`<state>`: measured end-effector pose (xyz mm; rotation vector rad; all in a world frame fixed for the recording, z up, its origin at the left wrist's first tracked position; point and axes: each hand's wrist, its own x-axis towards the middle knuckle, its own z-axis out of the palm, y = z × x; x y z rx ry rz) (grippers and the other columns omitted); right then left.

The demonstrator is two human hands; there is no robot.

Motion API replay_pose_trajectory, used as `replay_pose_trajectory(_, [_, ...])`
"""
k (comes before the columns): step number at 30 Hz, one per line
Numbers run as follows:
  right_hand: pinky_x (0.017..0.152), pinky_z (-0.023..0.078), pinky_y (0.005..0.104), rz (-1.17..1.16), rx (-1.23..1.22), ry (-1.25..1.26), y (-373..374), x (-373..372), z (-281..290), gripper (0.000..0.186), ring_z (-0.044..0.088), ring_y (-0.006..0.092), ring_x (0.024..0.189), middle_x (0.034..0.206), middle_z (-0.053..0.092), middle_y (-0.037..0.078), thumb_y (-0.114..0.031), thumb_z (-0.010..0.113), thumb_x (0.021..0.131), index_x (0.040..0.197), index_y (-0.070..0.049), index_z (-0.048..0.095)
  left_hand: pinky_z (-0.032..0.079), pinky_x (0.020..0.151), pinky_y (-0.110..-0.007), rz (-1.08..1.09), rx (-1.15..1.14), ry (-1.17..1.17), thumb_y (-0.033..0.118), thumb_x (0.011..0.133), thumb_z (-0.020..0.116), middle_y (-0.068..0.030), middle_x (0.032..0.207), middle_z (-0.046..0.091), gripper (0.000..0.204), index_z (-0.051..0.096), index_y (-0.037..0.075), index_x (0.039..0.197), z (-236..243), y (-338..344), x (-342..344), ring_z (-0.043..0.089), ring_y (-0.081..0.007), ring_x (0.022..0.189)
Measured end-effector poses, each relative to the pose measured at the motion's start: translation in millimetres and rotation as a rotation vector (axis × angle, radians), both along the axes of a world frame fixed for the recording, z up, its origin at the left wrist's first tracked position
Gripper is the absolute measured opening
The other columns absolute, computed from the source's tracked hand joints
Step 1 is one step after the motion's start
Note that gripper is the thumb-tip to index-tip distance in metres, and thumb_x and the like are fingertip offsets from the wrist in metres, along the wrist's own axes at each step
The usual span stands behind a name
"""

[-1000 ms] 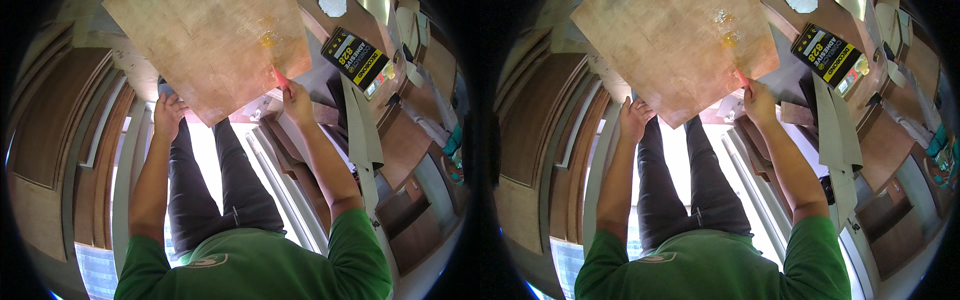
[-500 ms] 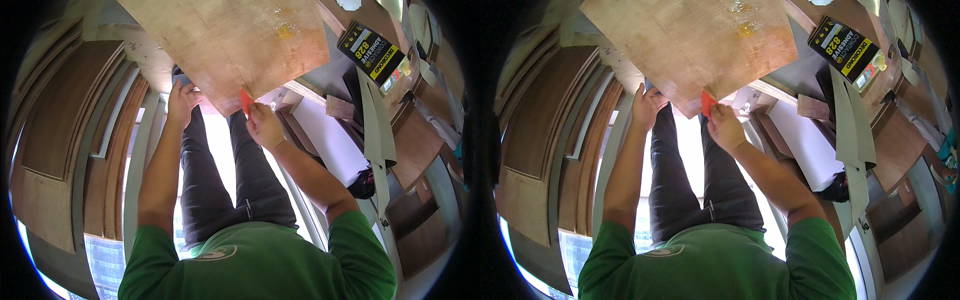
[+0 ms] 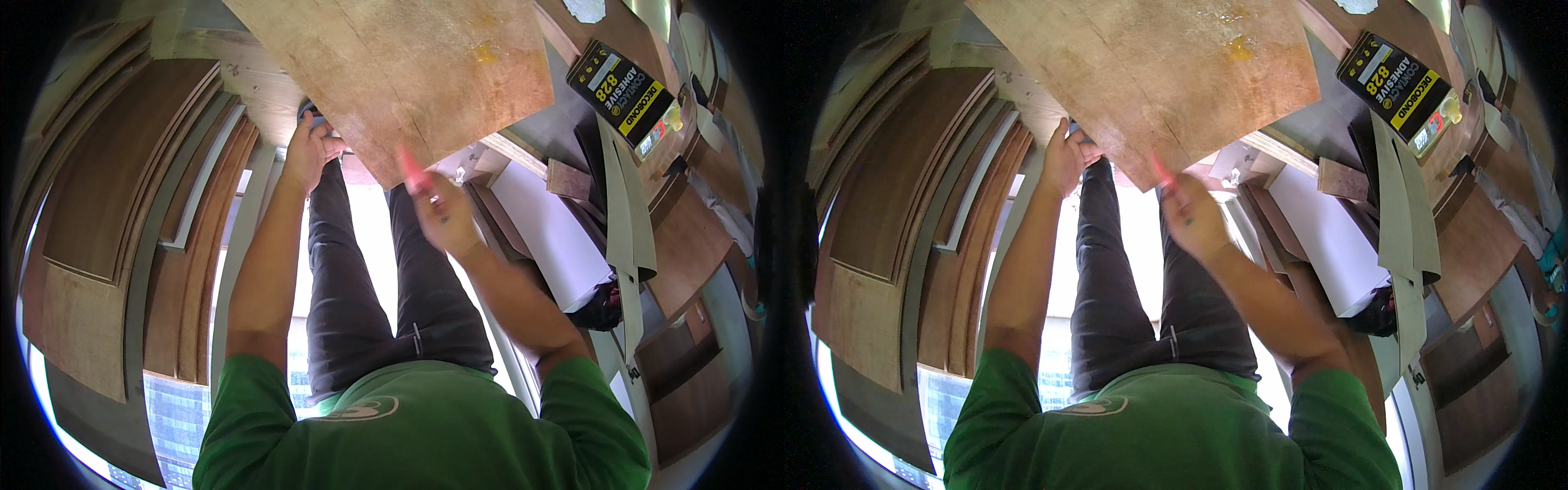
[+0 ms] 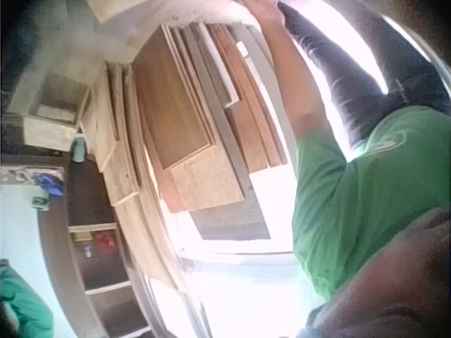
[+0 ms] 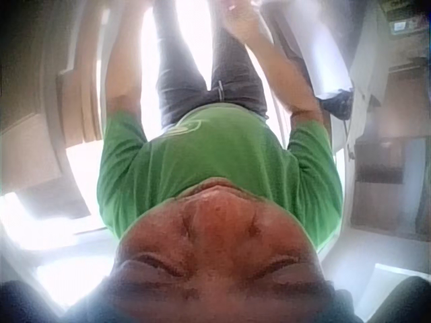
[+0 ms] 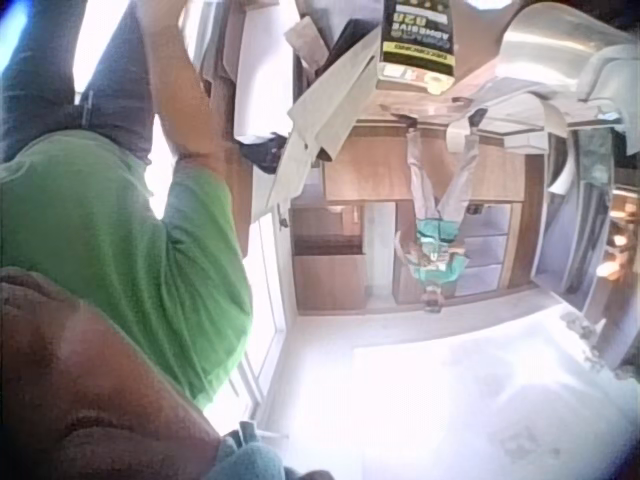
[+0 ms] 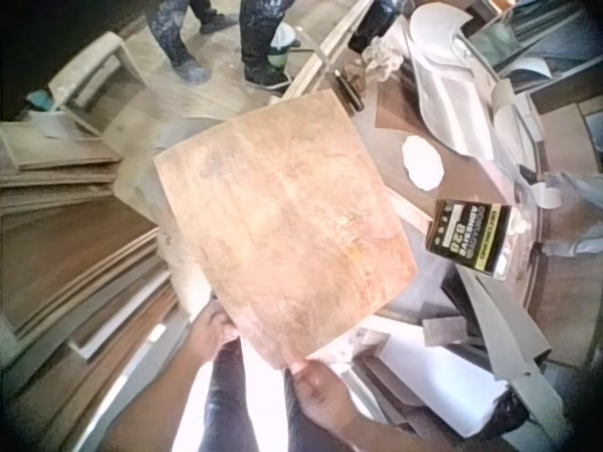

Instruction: The person pours adhesive from a tin onto a wood panel and spreads it across the surface with a red spreader.

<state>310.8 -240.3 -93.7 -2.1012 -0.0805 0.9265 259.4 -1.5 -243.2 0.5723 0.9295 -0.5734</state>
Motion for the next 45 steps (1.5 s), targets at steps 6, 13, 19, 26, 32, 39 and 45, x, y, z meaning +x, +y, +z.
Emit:
replay_pose_trajectory(6, [0.069, 0.050, 0.0440, 0.217, -0.208, -0.476, -13, 70, -37, 0.030, 0.059, 0.0390, 0.083, 0.094, 0.058, 0.021, -0.012, 0.058, 0.087, 0.113, 0.004, 0.057, 0.039, 0.100, -0.041, 0.266, 0.037, -0.040, 0.063, 0.096, 0.022, -0.0246, 0.110, 0.066, 0.082, 0.048, -0.008, 0.127, 1, 24, 17, 0.060, -0.0313, 0.106])
replay_pose_trajectory(13, [0.075, 0.052, 0.0461, 0.425, -0.271, -0.436, 49, -10, -53, 0.043, 0.059, 0.0421, 0.089, 0.104, 0.053, 0.025, -0.011, 0.060, 0.084, 0.121, 0.009, 0.049, 0.032, 0.105, -0.041, 0.227, -0.020, -0.061, 0.067, 0.094, 0.017, -0.0260, 0.110, 0.066, 0.090, 0.048, -0.010, 0.126, -3, 35, 30, 0.058, -0.0320, 0.110])
replay_pose_trajectory(19, [0.081, 0.051, 0.0424, 0.478, -0.132, -0.306, 84, -45, -44, 0.044, 0.058, 0.0373, 0.091, 0.103, 0.053, 0.021, -0.007, 0.060, 0.081, 0.121, 0.008, 0.050, 0.024, 0.109, -0.040, 0.146, -0.019, -0.049, 0.069, 0.093, 0.014, -0.0240, 0.108, 0.068, 0.093, 0.048, -0.011, 0.128, -5, 44, 30, 0.055, -0.0300, 0.116])
replay_pose_trajectory(26, [0.082, 0.051, 0.0451, 0.233, -0.109, -0.348, 48, 5, -19, 0.040, 0.057, 0.0390, 0.097, 0.106, 0.055, 0.023, -0.004, 0.057, 0.081, 0.120, 0.003, 0.053, 0.026, 0.108, -0.039, 0.132, 0.012, -0.037, 0.066, 0.095, 0.015, -0.0239, 0.111, 0.067, 0.090, 0.047, -0.011, 0.129, 6, 47, 34, 0.054, -0.0296, 0.117])
replay_pose_trajectory(32, [0.080, 0.051, 0.0455, 0.222, -0.279, -0.461, 39, 61, -40, 0.042, 0.058, 0.0416, 0.093, 0.106, 0.054, 0.025, -0.006, 0.056, 0.082, 0.122, 0.006, 0.050, 0.032, 0.104, -0.038, 0.340, 0.017, -0.064, 0.067, 0.094, 0.018, -0.0250, 0.111, 0.066, 0.091, 0.046, -0.012, 0.129, -1, 51, 35, 0.056, -0.0315, 0.114])
replay_pose_trajectory(39, [0.075, 0.053, 0.0431, 0.332, -0.210, -0.447, 135, 4, -52, 0.049, 0.060, 0.0395, 0.090, 0.105, 0.053, 0.024, -0.012, 0.058, 0.082, 0.125, 0.009, 0.048, 0.031, 0.105, -0.040, 0.279, -0.139, -0.112, 0.071, 0.092, 0.015, -0.0233, 0.107, 0.068, 0.096, 0.044, -0.011, 0.131, -19, 68, 33, 0.058, -0.0304, 0.109])
replay_pose_trajectory(45, [0.071, 0.053, 0.0409, 0.315, -0.016, -0.413, 130, 20, -37, 0.036, 0.061, 0.0326, 0.080, 0.093, 0.057, 0.018, -0.008, 0.057, 0.083, 0.117, 0.005, 0.054, 0.029, 0.107, -0.042, 0.243, -0.194, -0.085, 0.071, 0.092, 0.013, -0.0240, 0.107, 0.068, 0.095, 0.042, -0.009, 0.133, -11, 72, 44, 0.056, -0.0324, 0.114])
